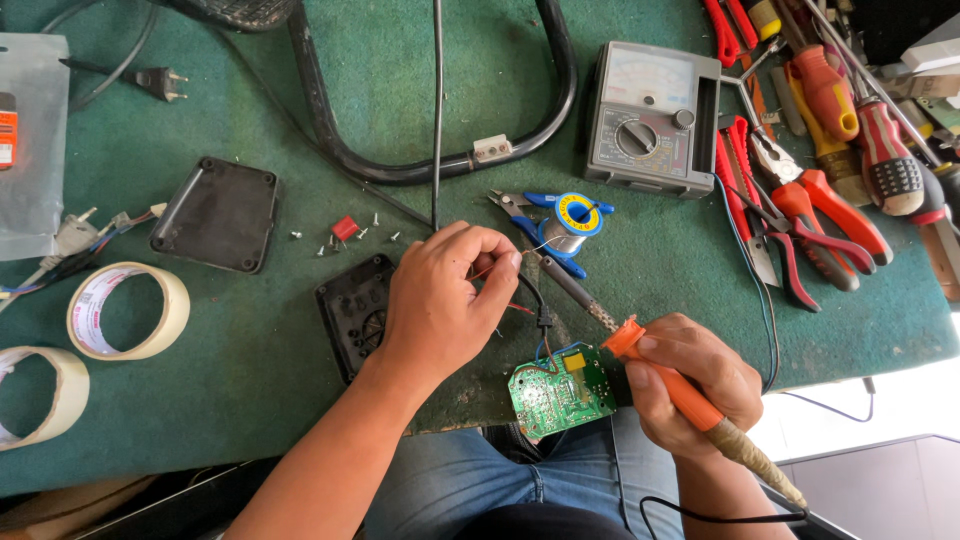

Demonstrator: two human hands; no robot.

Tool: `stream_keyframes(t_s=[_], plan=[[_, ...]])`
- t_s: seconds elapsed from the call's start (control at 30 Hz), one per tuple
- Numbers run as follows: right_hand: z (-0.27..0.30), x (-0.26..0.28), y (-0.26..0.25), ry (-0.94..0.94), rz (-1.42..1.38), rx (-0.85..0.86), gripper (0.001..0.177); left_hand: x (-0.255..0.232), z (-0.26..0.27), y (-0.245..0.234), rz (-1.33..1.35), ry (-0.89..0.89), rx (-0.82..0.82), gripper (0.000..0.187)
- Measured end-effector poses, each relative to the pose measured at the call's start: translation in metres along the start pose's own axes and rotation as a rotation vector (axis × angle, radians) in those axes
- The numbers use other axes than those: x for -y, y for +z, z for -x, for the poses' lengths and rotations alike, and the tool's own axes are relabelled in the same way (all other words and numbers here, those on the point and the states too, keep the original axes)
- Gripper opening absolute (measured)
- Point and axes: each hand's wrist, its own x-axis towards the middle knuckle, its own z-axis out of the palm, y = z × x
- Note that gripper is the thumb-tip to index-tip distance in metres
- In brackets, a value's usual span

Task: The person solders a wire to a green circuit board using a soldering iron and solder wire. They then strip the end of a black cable with pliers and solder it to the circuit board.

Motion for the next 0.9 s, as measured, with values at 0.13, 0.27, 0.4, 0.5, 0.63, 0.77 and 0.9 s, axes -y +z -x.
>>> stream_keyframes(t_s=[0.13,0.27,0.4,0.5,0.63,0.77,0.9], plan=[[-0.0015,-0.0004,0.0000,-0.012,0.006,0.008,0.012,-0.0004,-0.0005,-0.0009,0.012,0.006,0.000,0.012],[-0.0014,0.0000,0.0001,-0.007,0.010,0.009,0.011,-0.0002,0.0000,-0.0003,0.004,-0.006,0.007,0.012],[-0.0018,0.0000,0.0007,-0.014,0.011,0.008,0.011,-0.0002,0.0000,-0.0001,0.004,-0.010,0.008,0.012],[-0.0031,0.0015,0.0005,-0.012,0.016,0.013,0.011,-0.0008,-0.0005,-0.0003,0.009,-0.014,0.011,0.013],[-0.0047,0.0027,0.0005,-0.010,0.018,0.025,0.010,-0.0013,-0.0002,-0.0011,0.014,-0.007,0.009,0.012],[-0.0042,0.0025,0.0009,-0.008,0.025,0.019,0.010,-0.0008,-0.0003,-0.0005,0.019,0.005,0.004,0.011],[-0.0048,0.0029,0.0016,-0.014,0.021,0.012,0.010,-0.0016,-0.0009,-0.0013,0.023,0.006,0.010,0.012]])
